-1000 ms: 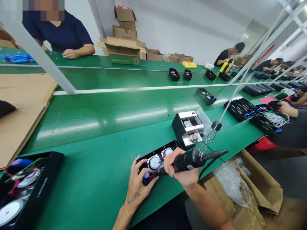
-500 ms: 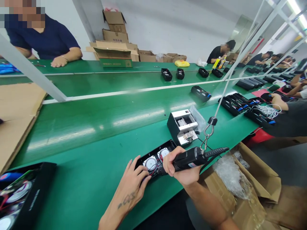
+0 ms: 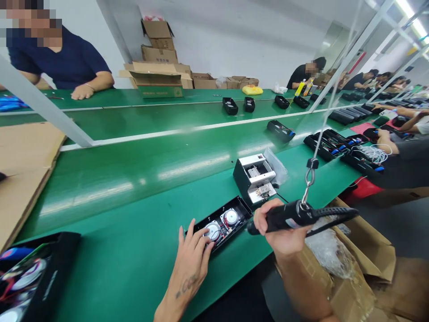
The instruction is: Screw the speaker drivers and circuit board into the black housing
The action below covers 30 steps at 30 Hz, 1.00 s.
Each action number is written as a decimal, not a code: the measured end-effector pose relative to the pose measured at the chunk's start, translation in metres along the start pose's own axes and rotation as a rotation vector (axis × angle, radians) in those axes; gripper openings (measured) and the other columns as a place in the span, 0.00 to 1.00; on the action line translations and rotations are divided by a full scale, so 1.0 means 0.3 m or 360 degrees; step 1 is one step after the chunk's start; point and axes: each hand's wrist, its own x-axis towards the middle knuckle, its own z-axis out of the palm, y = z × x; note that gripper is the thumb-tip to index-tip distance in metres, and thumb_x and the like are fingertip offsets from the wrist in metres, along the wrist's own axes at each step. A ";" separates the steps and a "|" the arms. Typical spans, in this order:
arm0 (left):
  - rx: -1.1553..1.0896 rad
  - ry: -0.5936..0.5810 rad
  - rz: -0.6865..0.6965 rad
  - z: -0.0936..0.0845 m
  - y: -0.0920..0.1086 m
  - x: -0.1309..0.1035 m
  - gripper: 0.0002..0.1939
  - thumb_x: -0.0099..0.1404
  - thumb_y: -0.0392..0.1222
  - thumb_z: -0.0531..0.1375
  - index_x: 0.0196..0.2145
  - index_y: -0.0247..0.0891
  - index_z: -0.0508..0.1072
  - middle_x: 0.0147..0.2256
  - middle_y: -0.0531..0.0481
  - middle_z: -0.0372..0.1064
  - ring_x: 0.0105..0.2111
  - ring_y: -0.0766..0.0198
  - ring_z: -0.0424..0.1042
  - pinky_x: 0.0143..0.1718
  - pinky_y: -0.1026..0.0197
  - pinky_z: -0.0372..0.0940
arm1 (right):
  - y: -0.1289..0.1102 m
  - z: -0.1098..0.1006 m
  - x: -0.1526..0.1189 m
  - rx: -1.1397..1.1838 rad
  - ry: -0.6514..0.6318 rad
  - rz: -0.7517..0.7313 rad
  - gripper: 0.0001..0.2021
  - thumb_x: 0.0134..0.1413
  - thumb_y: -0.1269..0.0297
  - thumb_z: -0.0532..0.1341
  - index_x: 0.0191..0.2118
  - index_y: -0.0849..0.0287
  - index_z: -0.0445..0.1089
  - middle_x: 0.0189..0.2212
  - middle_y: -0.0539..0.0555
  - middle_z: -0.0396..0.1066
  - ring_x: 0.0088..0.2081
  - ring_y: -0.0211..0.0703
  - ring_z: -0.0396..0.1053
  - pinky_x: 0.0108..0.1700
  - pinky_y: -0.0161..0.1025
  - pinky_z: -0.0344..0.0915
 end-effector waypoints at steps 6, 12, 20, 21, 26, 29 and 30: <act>0.0178 -0.0158 0.0155 -0.004 0.018 0.100 0.12 0.76 0.38 0.56 0.51 0.43 0.77 0.55 0.44 0.77 0.68 0.31 0.65 0.65 0.18 0.61 | 0.081 -0.213 0.033 -0.0689 0.0305 0.0048 0.33 0.69 0.30 0.51 0.51 0.56 0.75 0.29 0.54 0.74 0.24 0.46 0.69 0.26 0.42 0.67; 0.0203 -0.0226 0.0137 0.044 0.008 0.155 0.11 0.72 0.32 0.57 0.43 0.43 0.78 0.46 0.44 0.79 0.57 0.40 0.74 0.57 0.32 0.73 | 0.142 -0.194 -0.026 -0.1854 0.0554 -0.0685 0.19 0.66 0.58 0.67 0.60 0.55 0.72 0.56 0.65 0.71 0.58 0.63 0.70 0.59 0.61 0.69; -0.0140 -0.0088 0.0128 -0.005 -0.001 0.155 0.13 0.77 0.32 0.51 0.46 0.43 0.75 0.46 0.47 0.80 0.57 0.51 0.76 0.59 0.44 0.74 | 0.288 -0.039 -0.018 -0.2185 -0.0726 0.0110 0.11 0.57 0.68 0.73 0.27 0.56 0.73 0.28 0.52 0.76 0.36 0.48 0.72 0.42 0.44 0.65; -0.0169 -0.0086 0.0137 -0.014 -0.002 0.148 0.13 0.78 0.33 0.51 0.48 0.43 0.75 0.47 0.47 0.80 0.60 0.51 0.74 0.62 0.43 0.72 | 0.299 -0.033 -0.007 -0.2168 -0.0736 0.0186 0.13 0.56 0.70 0.73 0.25 0.56 0.71 0.27 0.51 0.76 0.34 0.46 0.72 0.40 0.42 0.63; -0.0255 -0.0197 0.0104 -0.064 0.001 0.097 0.09 0.77 0.36 0.53 0.48 0.42 0.73 0.49 0.45 0.78 0.69 0.46 0.66 0.70 0.34 0.66 | 0.315 -0.035 0.007 -0.2046 -0.0566 0.0315 0.14 0.59 0.70 0.71 0.24 0.56 0.71 0.25 0.48 0.76 0.28 0.41 0.70 0.32 0.38 0.56; -0.0268 -0.0257 0.0111 -0.090 -0.004 0.072 0.05 0.75 0.37 0.57 0.41 0.42 0.72 0.51 0.44 0.77 0.71 0.43 0.64 0.70 0.34 0.66 | 0.309 -0.047 -0.008 -0.1996 -0.0585 0.0303 0.13 0.60 0.70 0.70 0.25 0.56 0.71 0.26 0.48 0.76 0.28 0.41 0.70 0.33 0.39 0.56; -0.0271 -0.0278 0.0125 -0.096 -0.007 0.066 0.04 0.74 0.38 0.57 0.40 0.42 0.72 0.52 0.44 0.77 0.72 0.43 0.63 0.70 0.34 0.66 | 0.305 -0.051 -0.013 -0.1994 -0.0588 0.0315 0.13 0.61 0.70 0.70 0.25 0.56 0.71 0.26 0.48 0.76 0.28 0.41 0.69 0.33 0.39 0.56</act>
